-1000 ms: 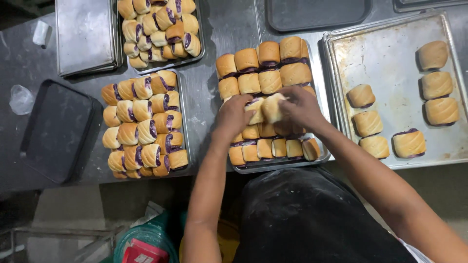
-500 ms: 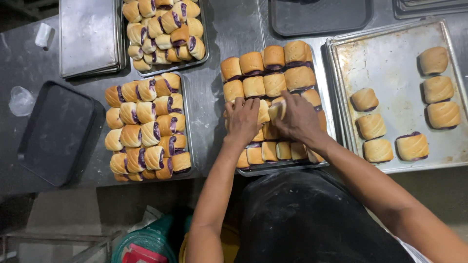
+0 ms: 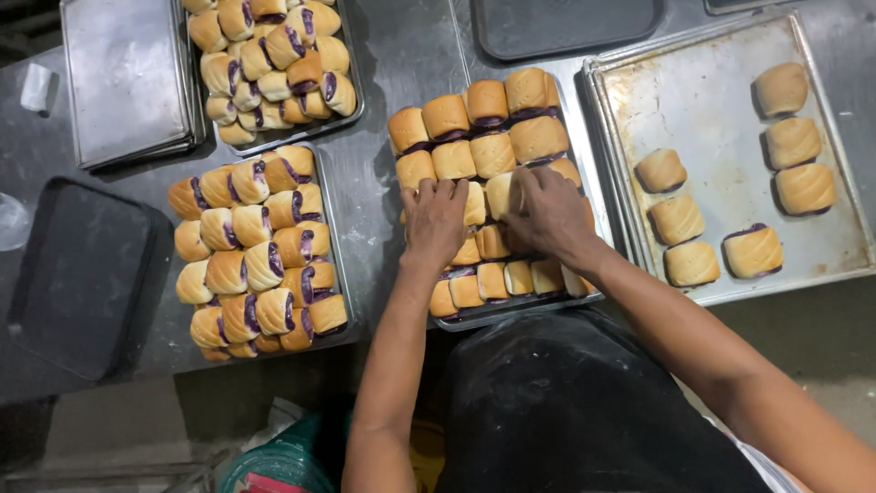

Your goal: Arranging baked bread rolls on metal trays in a bakery.

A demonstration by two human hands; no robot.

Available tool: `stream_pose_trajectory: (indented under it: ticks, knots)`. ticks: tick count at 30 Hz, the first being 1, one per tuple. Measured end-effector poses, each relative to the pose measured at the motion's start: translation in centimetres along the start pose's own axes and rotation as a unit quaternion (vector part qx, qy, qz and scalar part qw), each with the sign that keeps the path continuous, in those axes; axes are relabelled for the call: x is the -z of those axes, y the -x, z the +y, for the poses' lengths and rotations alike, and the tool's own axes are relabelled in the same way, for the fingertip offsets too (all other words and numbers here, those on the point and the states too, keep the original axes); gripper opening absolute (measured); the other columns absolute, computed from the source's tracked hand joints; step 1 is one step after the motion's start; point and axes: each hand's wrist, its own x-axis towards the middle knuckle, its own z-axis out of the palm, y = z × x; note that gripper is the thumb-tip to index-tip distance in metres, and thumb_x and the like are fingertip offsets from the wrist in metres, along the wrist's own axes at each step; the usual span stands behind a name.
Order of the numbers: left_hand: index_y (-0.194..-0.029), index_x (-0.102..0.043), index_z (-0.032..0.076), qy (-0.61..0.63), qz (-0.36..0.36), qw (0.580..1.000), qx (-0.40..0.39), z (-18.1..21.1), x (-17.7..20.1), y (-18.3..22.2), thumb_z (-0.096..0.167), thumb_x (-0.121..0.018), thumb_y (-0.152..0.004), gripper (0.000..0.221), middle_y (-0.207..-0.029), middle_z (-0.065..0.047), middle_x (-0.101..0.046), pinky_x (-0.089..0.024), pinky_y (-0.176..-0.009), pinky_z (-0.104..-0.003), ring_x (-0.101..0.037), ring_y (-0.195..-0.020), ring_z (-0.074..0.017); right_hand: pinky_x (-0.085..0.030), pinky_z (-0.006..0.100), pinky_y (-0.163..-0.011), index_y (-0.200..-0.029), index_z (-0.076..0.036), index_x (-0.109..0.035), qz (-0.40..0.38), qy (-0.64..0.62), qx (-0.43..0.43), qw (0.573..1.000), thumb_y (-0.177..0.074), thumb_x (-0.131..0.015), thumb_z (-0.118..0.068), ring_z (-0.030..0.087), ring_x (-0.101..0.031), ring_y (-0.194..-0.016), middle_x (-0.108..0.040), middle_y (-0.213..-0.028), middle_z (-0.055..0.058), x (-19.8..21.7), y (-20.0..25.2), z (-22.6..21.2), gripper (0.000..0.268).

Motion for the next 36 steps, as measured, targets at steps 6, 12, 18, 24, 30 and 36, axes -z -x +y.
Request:
stream_pose_trajectory:
  ticks: [6, 12, 18, 24, 30, 36]
  knots:
    - [-0.134, -0.061, 0.009, 0.006, 0.019, 1.0, -0.007, 0.0, -0.3, 0.3, 0.021, -0.091, -0.064, 0.077, -0.118, -0.009, -0.063, -0.036, -0.094, -0.051, -0.054, -0.112, -0.0311, -0.05, 0.049, -0.074, -0.12, -0.002, -0.061, 0.005, -0.053, -0.012, 0.999, -0.078, -0.086, -0.028, 0.038, -0.064, -0.089, -0.065, -0.099, 0.017, -0.3, -0.3, 0.8, 0.056]
    - [-0.137, -0.061, 0.006, 0.082, 0.042, 0.995, 0.039, 1.6, 2.8, 2.7, 0.031, -0.091, -0.065, 0.082, -0.133, -0.012, -0.06, -0.034, -0.106, -0.051, -0.051, -0.125, -0.0314, -0.051, 0.049, -0.08, -0.122, -0.001, -0.068, 0.076, -0.042, -0.026, 0.996, -0.088, -0.083, -0.022, 0.039, -0.064, -0.092, -0.069, -0.101, 0.017, 3.4, 2.7, 6.9, 0.042]
    - [-0.132, -0.065, 0.004, 0.185, 0.08, 0.976, 0.083, 4.0, 2.7, 3.4, 0.027, -0.088, -0.077, 0.064, -0.133, -0.012, -0.063, -0.039, -0.105, -0.047, -0.054, -0.125, -0.0326, -0.047, 0.056, -0.081, -0.123, 0.003, -0.062, -0.058, 0.165, -0.269, 0.947, -0.08, -0.086, -0.046, 0.043, -0.056, -0.107, -0.061, -0.117, 0.025, 5.0, 6.0, 15.8, 0.069]
    - [-0.13, -0.067, 0.005, 0.202, 0.109, 0.968, 0.101, 5.9, 1.9, 3.1, 0.026, -0.085, -0.08, 0.057, -0.131, -0.011, -0.065, -0.043, -0.106, -0.044, -0.057, -0.123, -0.0318, -0.046, 0.053, -0.089, -0.129, -0.005, -0.063, -0.026, 0.15, -0.167, 0.974, -0.078, -0.086, -0.034, 0.036, -0.057, -0.115, -0.062, -0.124, 0.018, 4.3, 6.0, 12.9, 0.063]
    - [-0.128, -0.067, 0.004, 0.168, 0.117, 0.977, 0.066, 7.1, 1.7, 2.4, 0.025, -0.084, -0.08, 0.056, -0.131, -0.015, -0.063, -0.041, -0.106, -0.047, -0.055, -0.125, -0.0342, -0.047, 0.048, -0.092, -0.133, -0.008, -0.062, 0.012, -0.033, 0.021, 0.999, -0.07, -0.088, -0.027, 0.036, -0.058, -0.112, -0.063, -0.124, 0.016, 3.1, 1.2, 6.8, 0.07]
    - [-0.125, -0.069, 0.004, 0.199, 0.113, 0.968, 0.105, 7.0, 2.2, 3.9, 0.025, -0.084, -0.08, 0.051, -0.131, -0.013, -0.064, -0.044, -0.105, -0.045, -0.057, -0.124, -0.0327, -0.045, 0.047, -0.086, -0.129, -0.007, -0.061, -0.034, -0.012, 0.021, 0.999, -0.072, -0.086, -0.021, 0.034, -0.061, -0.11, -0.066, -0.124, 0.011, 2.2, 0.5, 6.2, 0.064]
